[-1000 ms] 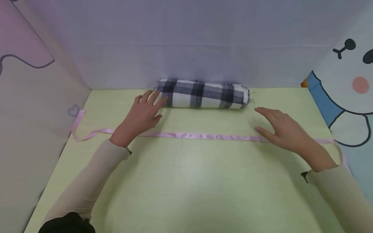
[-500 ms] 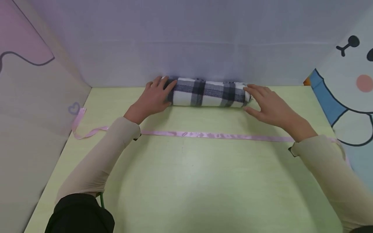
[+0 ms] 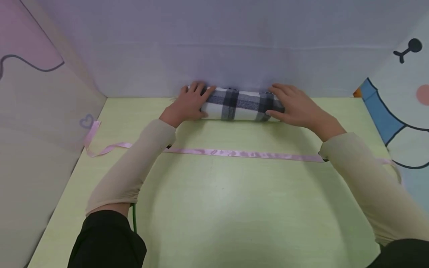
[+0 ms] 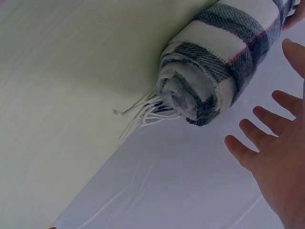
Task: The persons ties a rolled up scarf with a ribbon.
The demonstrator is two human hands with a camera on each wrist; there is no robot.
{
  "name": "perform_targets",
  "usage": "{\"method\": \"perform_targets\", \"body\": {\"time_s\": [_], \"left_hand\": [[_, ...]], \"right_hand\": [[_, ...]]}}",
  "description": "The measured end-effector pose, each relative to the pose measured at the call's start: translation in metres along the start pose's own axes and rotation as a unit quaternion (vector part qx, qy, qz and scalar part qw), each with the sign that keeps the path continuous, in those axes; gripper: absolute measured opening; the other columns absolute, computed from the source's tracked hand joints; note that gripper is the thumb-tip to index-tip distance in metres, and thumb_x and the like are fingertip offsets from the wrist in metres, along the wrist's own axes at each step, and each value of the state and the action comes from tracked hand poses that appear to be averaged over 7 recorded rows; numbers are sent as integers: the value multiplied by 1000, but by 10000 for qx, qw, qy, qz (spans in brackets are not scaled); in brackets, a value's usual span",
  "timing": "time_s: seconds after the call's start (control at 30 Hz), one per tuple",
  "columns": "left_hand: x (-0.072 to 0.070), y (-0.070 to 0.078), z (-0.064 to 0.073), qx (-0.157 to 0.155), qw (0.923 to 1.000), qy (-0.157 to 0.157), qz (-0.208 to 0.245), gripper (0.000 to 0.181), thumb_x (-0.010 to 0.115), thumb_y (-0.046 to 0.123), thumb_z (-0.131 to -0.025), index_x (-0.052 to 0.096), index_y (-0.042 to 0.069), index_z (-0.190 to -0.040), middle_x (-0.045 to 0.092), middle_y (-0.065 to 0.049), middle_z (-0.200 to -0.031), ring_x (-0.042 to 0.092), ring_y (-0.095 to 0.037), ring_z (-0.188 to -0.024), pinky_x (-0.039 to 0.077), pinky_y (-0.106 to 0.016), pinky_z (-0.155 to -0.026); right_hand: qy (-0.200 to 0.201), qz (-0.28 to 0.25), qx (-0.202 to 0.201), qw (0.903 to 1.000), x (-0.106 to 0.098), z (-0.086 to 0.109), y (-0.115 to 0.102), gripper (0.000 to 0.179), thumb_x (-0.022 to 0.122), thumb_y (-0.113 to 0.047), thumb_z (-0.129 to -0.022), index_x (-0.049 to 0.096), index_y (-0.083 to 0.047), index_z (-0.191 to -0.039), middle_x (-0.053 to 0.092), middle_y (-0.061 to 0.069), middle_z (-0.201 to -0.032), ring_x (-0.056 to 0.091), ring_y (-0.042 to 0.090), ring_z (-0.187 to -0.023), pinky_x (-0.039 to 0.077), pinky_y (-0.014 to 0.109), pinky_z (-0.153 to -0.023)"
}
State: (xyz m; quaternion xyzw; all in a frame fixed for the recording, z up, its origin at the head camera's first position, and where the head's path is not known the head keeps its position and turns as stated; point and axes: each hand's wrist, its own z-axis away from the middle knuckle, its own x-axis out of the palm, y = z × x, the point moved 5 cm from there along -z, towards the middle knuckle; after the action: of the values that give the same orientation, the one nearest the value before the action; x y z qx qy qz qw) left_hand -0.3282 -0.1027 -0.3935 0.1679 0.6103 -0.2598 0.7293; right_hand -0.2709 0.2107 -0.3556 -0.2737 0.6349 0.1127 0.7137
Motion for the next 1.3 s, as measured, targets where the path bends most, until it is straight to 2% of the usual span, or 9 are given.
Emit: {"method": "perform_targets", "body": {"time_s": [0.27,0.5,0.73,1.0,1.13,1.3], "left_hand": [[1,5,-7,-4,9996,-257,132,108,69,59,-94,0,23,-169,12,-21,-172,13,-41,-160,18,-69,-123],[10,5,-8,-50,9983,-471,351,110,69,62,-93,-2,24,-169,15,-23,-171,16,-42,-160,21,-68,-122],[15,6,-8,106,9980,-381,485,116,75,63,-88,0,27,-169,18,-24,-170,18,-41,-158,26,-68,-119],[22,2,-7,-6,9944,-558,892,118,80,59,-86,-3,38,-168,24,-20,-169,23,-45,-157,22,-68,-120],[25,0,-7,-12,9909,-567,1217,117,82,53,-87,-2,43,-167,24,-17,-170,22,-43,-158,24,-69,-121],[28,-5,-6,14,9832,-626,1712,117,86,46,-86,-1,49,-165,20,-17,-172,26,-44,-156,32,-67,-119]], "right_hand": [[-218,280,-7,9994,5,-28,-3,83,63,-43,-104,22,-5,-165,25,26,-169,25,51,-155,23,71,-121],[-674,147,88,9976,26,-43,-3,89,69,-48,-100,24,-6,-164,26,26,-169,21,48,-157,22,71,-122],[-891,45,144,9959,41,-44,3,98,74,-49,-95,19,-8,-166,28,27,-168,23,49,-156,21,70,-123],[-981,-177,316,9945,54,-44,13,104,79,-46,-92,15,-12,-167,33,28,-164,42,54,-142,34,70,-114],[-978,-247,379,9942,58,-42,17,106,81,-45,-90,14,-13,-167,35,29,-162,45,53,-140,37,68,-113],[-1018,-199,368,9939,59,-39,18,104,80,-44,-90,17,-14,-166,47,29,-154,53,49,-133,43,65,-110]]}}
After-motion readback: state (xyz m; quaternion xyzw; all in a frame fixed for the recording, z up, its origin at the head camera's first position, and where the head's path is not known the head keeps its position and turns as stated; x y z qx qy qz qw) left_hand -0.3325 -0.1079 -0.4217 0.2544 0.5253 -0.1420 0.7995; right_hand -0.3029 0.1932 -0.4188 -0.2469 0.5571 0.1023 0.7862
